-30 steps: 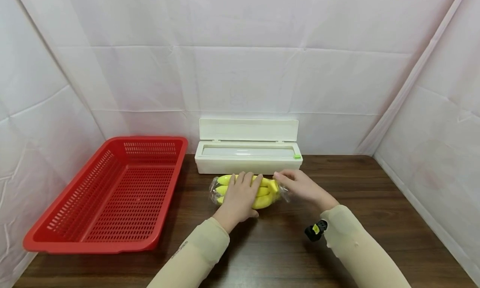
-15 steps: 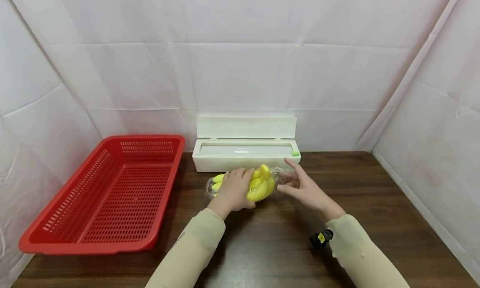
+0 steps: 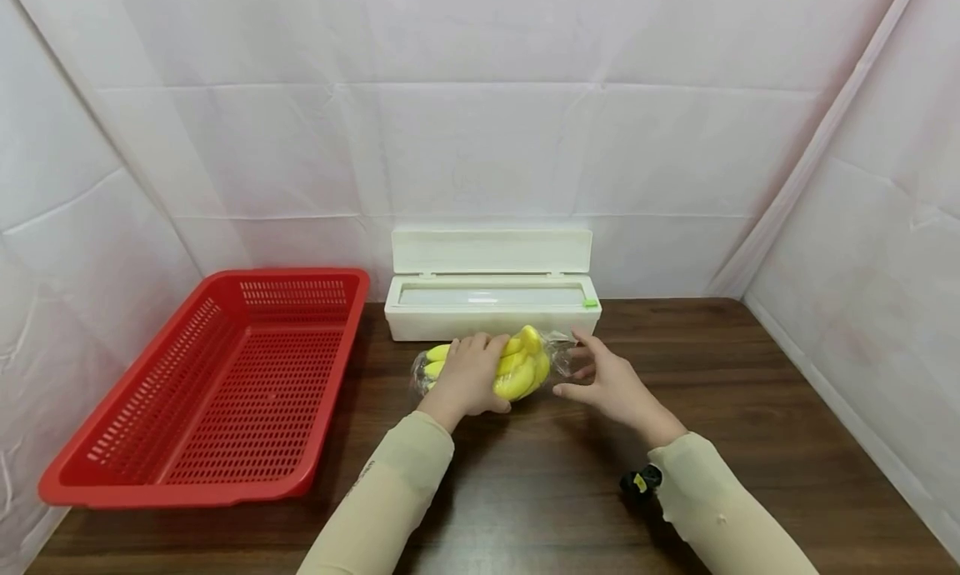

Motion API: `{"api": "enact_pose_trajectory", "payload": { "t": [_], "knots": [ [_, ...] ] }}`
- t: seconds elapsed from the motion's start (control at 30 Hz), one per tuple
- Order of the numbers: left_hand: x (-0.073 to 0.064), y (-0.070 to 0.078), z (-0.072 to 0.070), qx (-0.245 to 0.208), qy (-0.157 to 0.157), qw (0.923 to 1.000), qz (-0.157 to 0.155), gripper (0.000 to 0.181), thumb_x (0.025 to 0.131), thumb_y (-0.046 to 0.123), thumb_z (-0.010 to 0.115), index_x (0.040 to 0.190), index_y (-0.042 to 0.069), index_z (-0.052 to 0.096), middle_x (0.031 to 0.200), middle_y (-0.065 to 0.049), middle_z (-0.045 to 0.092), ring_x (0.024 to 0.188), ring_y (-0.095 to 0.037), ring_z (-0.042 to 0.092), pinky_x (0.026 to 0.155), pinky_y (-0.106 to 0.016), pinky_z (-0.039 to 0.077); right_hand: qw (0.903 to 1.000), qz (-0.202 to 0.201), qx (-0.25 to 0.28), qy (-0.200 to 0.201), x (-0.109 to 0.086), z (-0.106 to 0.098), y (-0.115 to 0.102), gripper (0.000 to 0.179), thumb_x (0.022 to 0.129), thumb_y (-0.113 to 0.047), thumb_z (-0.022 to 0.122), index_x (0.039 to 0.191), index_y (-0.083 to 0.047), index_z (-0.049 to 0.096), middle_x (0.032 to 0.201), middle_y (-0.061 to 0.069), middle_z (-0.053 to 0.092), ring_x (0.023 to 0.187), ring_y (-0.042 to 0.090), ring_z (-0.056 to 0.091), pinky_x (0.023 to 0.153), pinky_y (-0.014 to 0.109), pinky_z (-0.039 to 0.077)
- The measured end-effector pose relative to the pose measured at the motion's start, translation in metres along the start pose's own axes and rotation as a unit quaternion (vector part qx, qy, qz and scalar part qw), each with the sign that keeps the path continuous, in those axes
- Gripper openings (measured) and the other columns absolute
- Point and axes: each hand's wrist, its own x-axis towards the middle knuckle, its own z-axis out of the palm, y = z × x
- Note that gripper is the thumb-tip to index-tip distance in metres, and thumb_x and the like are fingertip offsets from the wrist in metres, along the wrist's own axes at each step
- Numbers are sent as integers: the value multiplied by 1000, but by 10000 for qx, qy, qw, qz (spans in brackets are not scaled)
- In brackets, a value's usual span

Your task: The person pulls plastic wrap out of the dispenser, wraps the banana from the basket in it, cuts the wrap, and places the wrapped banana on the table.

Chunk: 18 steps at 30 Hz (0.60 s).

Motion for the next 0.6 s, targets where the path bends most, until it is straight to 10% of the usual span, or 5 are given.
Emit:
{"api": "enact_pose_trajectory", "payload": {
  "t": [0.2,0.6],
  "knots": [
    [3,-2,-3,-53,32,10000,-27,96,65,36,86,144,12,36,133,-13,47,128,-34,41,113,-53,22,9992,220,-182,-277,5,8,2,70,82,-28,73,140,-7,39,123,19,60,99,27,64,72,36,54],
    [5,-3,2,-53,-89,9999,-99,96,66,35,85,145,14,34,134,-12,46,129,-32,40,114,-51,21,9983,-393,-152,390,11,19,2,12,90,-16,64,97,-9,69,82,7,71,67,10,62,58,25,50]
  ]
}}
